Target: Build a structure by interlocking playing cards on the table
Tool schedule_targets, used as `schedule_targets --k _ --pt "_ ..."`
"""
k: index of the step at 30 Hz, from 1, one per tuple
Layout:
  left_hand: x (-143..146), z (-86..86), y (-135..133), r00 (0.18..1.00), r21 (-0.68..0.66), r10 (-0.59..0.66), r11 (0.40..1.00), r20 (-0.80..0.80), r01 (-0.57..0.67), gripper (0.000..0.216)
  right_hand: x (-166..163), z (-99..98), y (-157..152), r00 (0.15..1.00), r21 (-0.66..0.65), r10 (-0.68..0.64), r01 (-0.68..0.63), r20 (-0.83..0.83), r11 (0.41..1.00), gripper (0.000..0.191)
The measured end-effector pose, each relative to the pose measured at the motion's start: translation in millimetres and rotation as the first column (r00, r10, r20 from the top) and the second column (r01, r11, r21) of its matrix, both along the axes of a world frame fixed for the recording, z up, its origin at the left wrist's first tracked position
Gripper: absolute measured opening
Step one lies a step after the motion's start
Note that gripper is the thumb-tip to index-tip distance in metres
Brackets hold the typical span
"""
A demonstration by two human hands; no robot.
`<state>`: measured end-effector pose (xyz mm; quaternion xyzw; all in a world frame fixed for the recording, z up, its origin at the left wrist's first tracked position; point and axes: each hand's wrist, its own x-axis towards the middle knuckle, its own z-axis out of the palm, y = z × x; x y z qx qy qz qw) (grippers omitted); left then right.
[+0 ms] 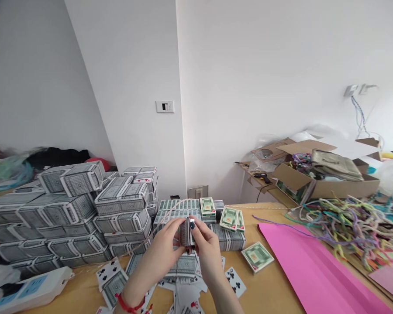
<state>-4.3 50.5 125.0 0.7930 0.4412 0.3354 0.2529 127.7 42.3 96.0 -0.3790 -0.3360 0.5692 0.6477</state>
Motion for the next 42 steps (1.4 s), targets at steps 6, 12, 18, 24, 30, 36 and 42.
schedule_targets --k 6,12,18,24,30,36,42 --pt "-1 3.5 -1 1.000 0.042 0.008 0.999 0.014 -0.008 0.054 -3 8.0 -3 0.999 0.057 0.015 -0.017 0.033 0.998 0.039" --pt "-1 -0.5 0 0.998 0.048 0.055 0.997 -0.038 -0.053 0.053 -2 9.2 -4 0.984 0.082 -0.018 0.003 0.179 0.997 0.039" --pt "0 2.7 -2 0.997 0.045 0.058 0.997 -0.052 -0.056 0.050 -2 10.8 -5 0.977 0.068 -0.042 0.028 0.211 0.997 0.037" --pt "2 6.4 -3 0.996 0.067 0.064 0.996 -0.056 -0.060 0.051 -1 7.4 -5 0.969 0.051 -0.091 0.081 0.228 0.995 0.034" --pt "6 2.6 -3 0.995 0.069 0.054 0.996 -0.079 -0.049 0.054 0 9.9 -6 0.956 0.048 -0.150 0.142 0.254 0.989 0.033" --pt "-2 -4.0 6 0.995 0.071 0.093 0.993 -0.022 -0.091 0.056 4 8.3 -3 0.987 -0.008 0.110 -0.110 0.113 0.994 0.036" --pt "-11 -2.0 10 0.995 0.100 0.102 0.990 -0.003 -0.101 0.057 -5 4.4 -4 0.982 -0.043 0.158 -0.154 0.103 0.987 0.035"
